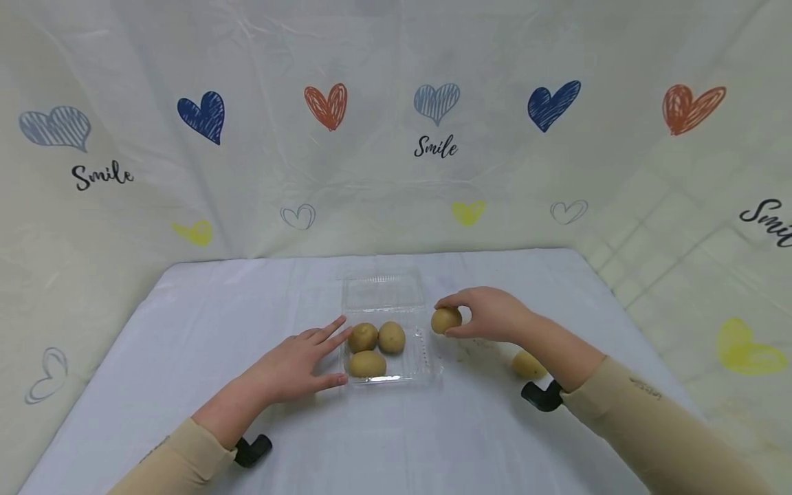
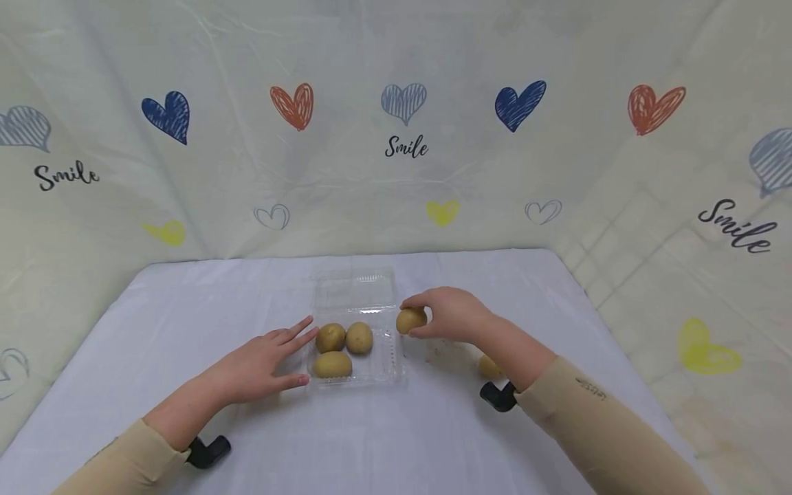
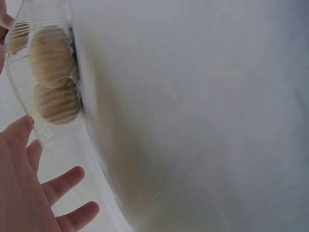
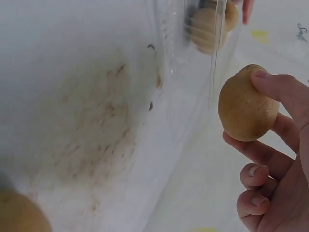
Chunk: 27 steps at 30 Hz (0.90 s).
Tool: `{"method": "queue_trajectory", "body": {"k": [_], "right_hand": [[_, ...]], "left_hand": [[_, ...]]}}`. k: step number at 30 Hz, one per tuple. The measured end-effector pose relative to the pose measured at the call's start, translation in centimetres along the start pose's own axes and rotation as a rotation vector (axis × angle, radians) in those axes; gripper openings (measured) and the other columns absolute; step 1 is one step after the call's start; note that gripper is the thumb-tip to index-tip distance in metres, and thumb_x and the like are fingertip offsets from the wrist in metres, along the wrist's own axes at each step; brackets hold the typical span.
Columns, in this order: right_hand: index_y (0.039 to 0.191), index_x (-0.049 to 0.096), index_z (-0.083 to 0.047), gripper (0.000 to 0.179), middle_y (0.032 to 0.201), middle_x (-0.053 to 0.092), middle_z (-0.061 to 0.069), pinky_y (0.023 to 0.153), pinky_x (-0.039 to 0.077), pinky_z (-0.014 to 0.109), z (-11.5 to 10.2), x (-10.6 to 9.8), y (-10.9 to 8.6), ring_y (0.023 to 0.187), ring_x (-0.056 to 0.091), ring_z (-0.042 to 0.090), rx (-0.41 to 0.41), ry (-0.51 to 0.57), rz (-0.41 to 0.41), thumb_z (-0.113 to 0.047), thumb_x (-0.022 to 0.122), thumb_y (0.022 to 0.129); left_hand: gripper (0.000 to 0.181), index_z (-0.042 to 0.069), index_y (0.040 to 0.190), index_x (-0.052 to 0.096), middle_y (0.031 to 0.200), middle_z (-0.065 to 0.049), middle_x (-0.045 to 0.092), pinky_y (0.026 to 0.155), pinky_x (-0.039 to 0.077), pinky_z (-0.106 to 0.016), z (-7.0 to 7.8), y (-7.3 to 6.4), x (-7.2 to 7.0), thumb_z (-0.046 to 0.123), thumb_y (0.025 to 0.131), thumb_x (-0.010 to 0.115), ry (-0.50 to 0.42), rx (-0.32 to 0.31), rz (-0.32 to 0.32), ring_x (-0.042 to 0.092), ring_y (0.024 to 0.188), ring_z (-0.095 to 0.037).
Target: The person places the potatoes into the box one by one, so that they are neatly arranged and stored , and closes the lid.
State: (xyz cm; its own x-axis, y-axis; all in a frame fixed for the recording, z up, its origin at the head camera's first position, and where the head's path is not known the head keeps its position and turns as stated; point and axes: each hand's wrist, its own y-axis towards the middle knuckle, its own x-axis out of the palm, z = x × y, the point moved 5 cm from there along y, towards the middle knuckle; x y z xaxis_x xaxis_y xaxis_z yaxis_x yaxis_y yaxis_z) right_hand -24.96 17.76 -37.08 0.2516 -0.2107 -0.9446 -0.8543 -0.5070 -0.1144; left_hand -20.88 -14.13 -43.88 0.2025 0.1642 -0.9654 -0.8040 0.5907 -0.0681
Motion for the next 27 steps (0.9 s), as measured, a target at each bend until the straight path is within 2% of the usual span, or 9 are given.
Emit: {"method": "queue_trajectory", "body": {"k": [7, 13, 21, 27], "right_hand": [[0.128, 0.068, -0.026, 0.045, 0.12, 0.067, -0.01, 0.096, 0.049, 0.04, -2.3, 0.7, 1.2, 0.113, 0.062, 0.018, -0.106, -0.037, 0.003, -0.033, 0.078, 0.085], [0.129, 0.067, -0.026, 0.045, 0.12, 0.066, -0.011, 0.093, 0.051, 0.037, -3.3, 1.8, 2.0, 0.11, 0.062, 0.013, -0.207, -0.103, 0.006, -0.033, 0.077, 0.086], [0.125, 0.069, -0.027, 0.043, 0.12, 0.067, -0.009, 0.089, 0.052, 0.037, -3.4, 3.3, 2.8, 0.111, 0.062, 0.014, -0.226, -0.168, -0.012, -0.025, 0.08, 0.084], [0.124, 0.069, -0.028, 0.045, 0.118, 0.067, -0.008, 0.087, 0.052, 0.038, -3.7, 4.6, 3.3, 0.108, 0.063, 0.016, -0.167, -0.178, -0.051, -0.02, 0.082, 0.081]], "left_hand": [[0.085, 0.035, 0.159, 0.018, 0.166, 0.009, 0.01, 0.109, 0.036, -0.054, 0.0, 0.1, 0.0, 0.07, 0.09, 0.054, -0.002, 0.002, -0.004, 0.034, 0.143, -0.026], [0.085, 0.035, 0.159, 0.018, 0.166, 0.009, 0.01, 0.109, 0.036, -0.054, 0.1, 0.1, -0.1, 0.069, 0.09, 0.054, -0.008, -0.003, -0.013, 0.034, 0.143, -0.026], [0.085, 0.036, 0.159, 0.017, 0.166, 0.011, 0.009, 0.11, 0.036, -0.052, 0.0, 0.1, 0.0, 0.071, 0.09, 0.053, -0.005, -0.005, -0.009, 0.034, 0.144, -0.025], [0.085, 0.036, 0.159, 0.019, 0.166, 0.011, 0.01, 0.109, 0.036, -0.053, 0.0, 0.0, -0.1, 0.07, 0.089, 0.054, -0.021, -0.004, 0.001, 0.035, 0.143, -0.025]]}}
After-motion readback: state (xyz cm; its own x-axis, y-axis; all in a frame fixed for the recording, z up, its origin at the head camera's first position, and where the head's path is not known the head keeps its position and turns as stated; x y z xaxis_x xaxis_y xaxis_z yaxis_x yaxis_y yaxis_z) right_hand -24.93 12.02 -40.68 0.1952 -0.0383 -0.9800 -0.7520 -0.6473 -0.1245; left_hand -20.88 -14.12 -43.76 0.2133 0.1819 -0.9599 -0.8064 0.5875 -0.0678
